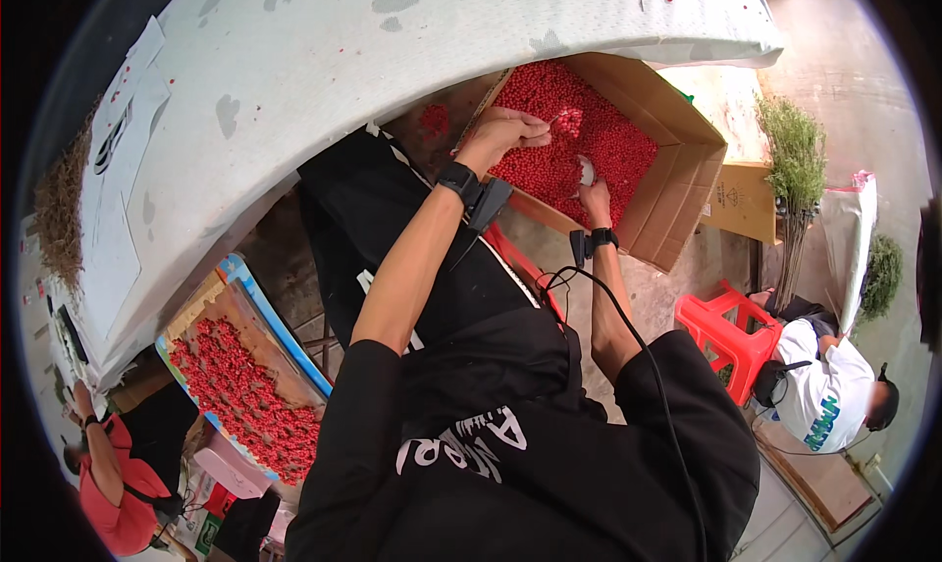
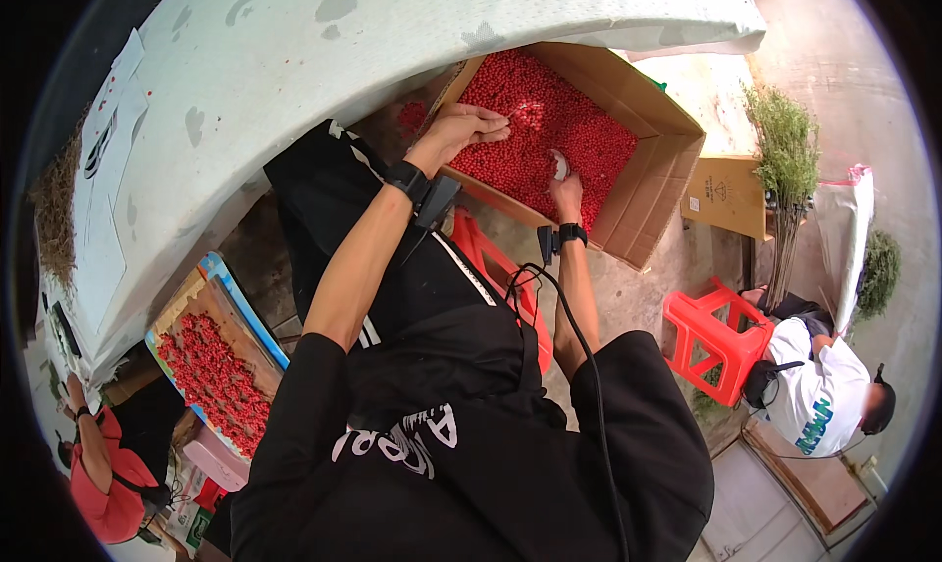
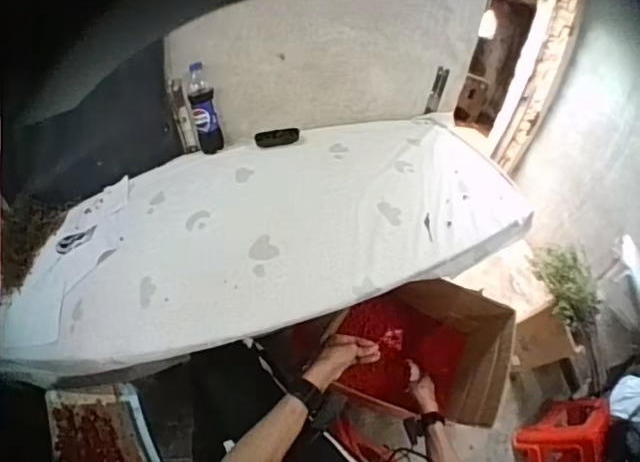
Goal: Assembling small red decorative elements onto plastic stems and arranging them on a tray.
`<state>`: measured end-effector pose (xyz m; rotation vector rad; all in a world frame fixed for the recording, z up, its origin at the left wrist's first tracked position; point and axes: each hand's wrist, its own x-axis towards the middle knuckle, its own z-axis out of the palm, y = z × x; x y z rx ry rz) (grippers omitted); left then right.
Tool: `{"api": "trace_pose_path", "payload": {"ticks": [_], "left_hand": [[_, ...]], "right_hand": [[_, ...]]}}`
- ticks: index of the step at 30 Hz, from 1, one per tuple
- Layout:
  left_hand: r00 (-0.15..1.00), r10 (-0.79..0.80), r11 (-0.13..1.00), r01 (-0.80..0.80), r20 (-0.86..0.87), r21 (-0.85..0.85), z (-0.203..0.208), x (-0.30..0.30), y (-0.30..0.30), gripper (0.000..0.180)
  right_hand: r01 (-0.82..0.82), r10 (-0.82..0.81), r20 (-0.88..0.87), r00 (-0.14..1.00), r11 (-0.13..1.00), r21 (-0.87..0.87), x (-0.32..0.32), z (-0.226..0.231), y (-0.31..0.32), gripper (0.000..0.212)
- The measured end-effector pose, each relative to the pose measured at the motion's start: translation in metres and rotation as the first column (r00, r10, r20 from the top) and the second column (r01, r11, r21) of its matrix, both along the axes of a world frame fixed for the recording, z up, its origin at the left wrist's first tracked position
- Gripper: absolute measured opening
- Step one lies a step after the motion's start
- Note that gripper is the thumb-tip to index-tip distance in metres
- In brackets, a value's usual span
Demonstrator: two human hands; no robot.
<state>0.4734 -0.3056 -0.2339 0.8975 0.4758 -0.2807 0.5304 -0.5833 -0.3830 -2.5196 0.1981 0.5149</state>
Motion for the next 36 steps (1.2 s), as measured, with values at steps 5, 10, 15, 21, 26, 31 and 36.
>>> {"api": "trace_pose_path", "payload": {"ticks": [5, 10, 15, 21, 26, 31, 36], "left_hand": [[0.992, -0.010, 0.988, 0.029, 0.127, -0.153, 0.072, -0.018, -0.004, 0.020], [0.978, 0.055, 0.991, -0.030, 0.200, -0.130, 0.146, -0.073, -0.001, 0.020], [0.958, 0.209, 0.973, -0.184, 0.195, -0.138, 0.186, -0.155, 0.017, 0.019], [0.838, 0.521, 0.849, -0.528, 0.161, 0.001, 0.188, -0.271, 0.045, 0.017], [0.506, 0.854, 0.499, -0.862, 0.118, 0.088, 0.140, -0.383, 0.044, 0.016], [0.103, 0.995, 0.103, -0.982, -0.004, 0.160, 0.096, -0.463, 0.014, 0.017], [-0.309, 0.946, -0.298, -0.948, -0.097, 0.108, 0.064, -0.499, -0.018, 0.021]], "right_hand": [[-0.044, 0.049, 0.095, 0.994, 0.997, -0.055, -0.001, 0.005, -0.012, 0.046], [-0.148, 0.269, 0.336, 0.903, 0.927, -0.344, -0.005, 0.025, -0.014, 0.049], [-0.272, 0.302, 0.017, 0.953, 0.883, -0.383, -0.011, 0.060, 0.024, 0.045], [-0.365, 0.406, 0.072, 0.911, 0.876, -0.315, 0.008, 0.023, 0.043, 0.042], [-0.714, 0.681, 0.405, 0.610, 0.694, -0.093, 0.008, 0.005, 0.051, 0.026], [-0.758, 0.751, 0.194, 0.631, 0.650, -0.052, -0.007, 0.039, 0.097, 0.024], [-0.796, 0.803, 0.020, 0.596, 0.594, -0.112, 0.006, 0.025, 0.113, 0.029]]}}
